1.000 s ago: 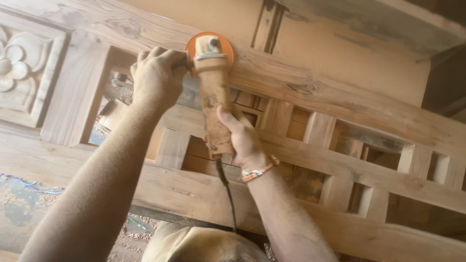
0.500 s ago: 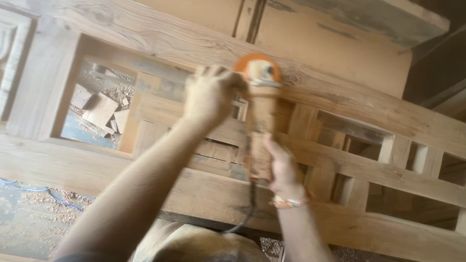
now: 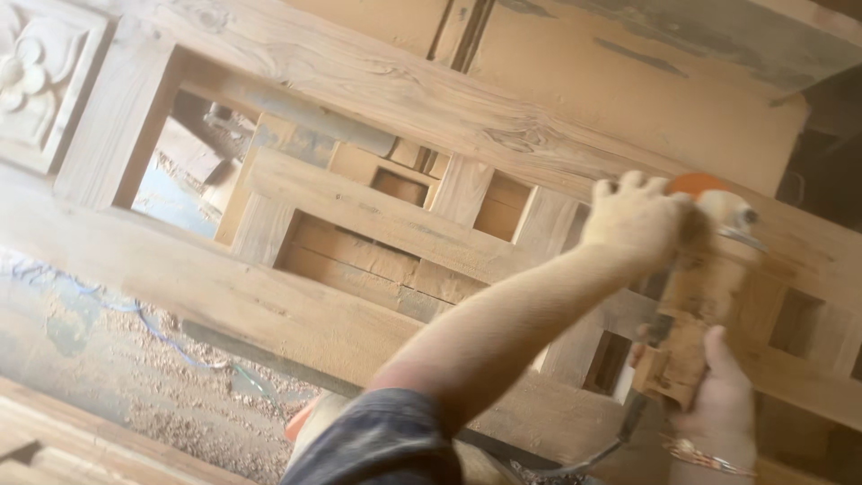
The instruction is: The person uses an angle grinder with a sanding disc to smooth the surface of a wooden panel featuring a carved floral design and a lattice structure. The person moves the tool across the flat surfaces and around the carved details.
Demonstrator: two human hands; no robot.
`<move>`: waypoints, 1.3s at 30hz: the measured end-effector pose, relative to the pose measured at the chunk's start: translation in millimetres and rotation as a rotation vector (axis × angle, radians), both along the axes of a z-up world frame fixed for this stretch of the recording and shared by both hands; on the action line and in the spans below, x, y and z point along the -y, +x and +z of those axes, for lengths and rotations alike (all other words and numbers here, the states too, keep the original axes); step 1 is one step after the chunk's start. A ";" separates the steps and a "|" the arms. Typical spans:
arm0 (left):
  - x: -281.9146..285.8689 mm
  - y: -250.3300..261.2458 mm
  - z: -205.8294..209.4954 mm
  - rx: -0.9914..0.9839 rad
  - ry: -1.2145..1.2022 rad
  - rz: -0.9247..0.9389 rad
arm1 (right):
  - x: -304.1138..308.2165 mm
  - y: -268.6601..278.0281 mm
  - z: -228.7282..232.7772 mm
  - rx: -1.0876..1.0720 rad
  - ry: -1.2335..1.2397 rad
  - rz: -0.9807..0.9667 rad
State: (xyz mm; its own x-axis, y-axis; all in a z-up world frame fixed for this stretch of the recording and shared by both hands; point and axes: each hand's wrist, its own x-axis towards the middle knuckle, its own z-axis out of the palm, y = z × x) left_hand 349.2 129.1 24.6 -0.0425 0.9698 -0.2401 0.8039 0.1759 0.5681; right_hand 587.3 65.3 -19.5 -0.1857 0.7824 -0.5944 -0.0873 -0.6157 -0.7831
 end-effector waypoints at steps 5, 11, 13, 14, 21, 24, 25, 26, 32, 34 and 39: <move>-0.4 -7.4 8.4 -0.039 0.001 0.065 | -20.8 -1.3 -5.3 -0.014 -0.018 0.116; 26.8 -93.2 9.7 -0.068 -0.126 0.220 | -35.7 -67.9 -19.9 -0.204 -0.072 0.344; 46.6 -122.0 3.0 -0.007 -0.019 0.325 | -29.7 -98.4 -19.1 -0.265 -0.083 0.390; 57.6 -136.9 -0.2 0.019 0.033 0.389 | -25.0 -113.1 -16.2 -0.279 -0.082 0.413; 103.7 -217.1 3.9 -0.046 0.000 0.523 | -3.6 -222.1 9.5 -0.320 -0.221 0.504; 118.7 -246.5 7.4 -0.052 -0.023 0.557 | 14.9 -262.9 18.6 -0.322 -0.218 0.437; 122.4 -256.9 7.7 -0.051 -0.043 0.546 | 17.2 -273.9 21.0 -0.381 -0.208 0.490; 123.7 -266.3 7.3 -0.050 -0.063 0.536 | 18.6 -285.1 21.0 -0.440 -0.197 0.544; 112.7 -277.8 -8.8 -0.078 0.038 0.472 | 28.0 -286.1 20.2 -0.338 -0.121 0.488; 109.4 -265.4 -9.2 0.012 0.035 0.406 | 29.3 -270.1 21.8 -0.298 -0.087 0.457; 119.0 -233.8 -12.0 0.055 0.100 0.289 | 55.2 -219.9 11.4 -0.183 -0.061 0.335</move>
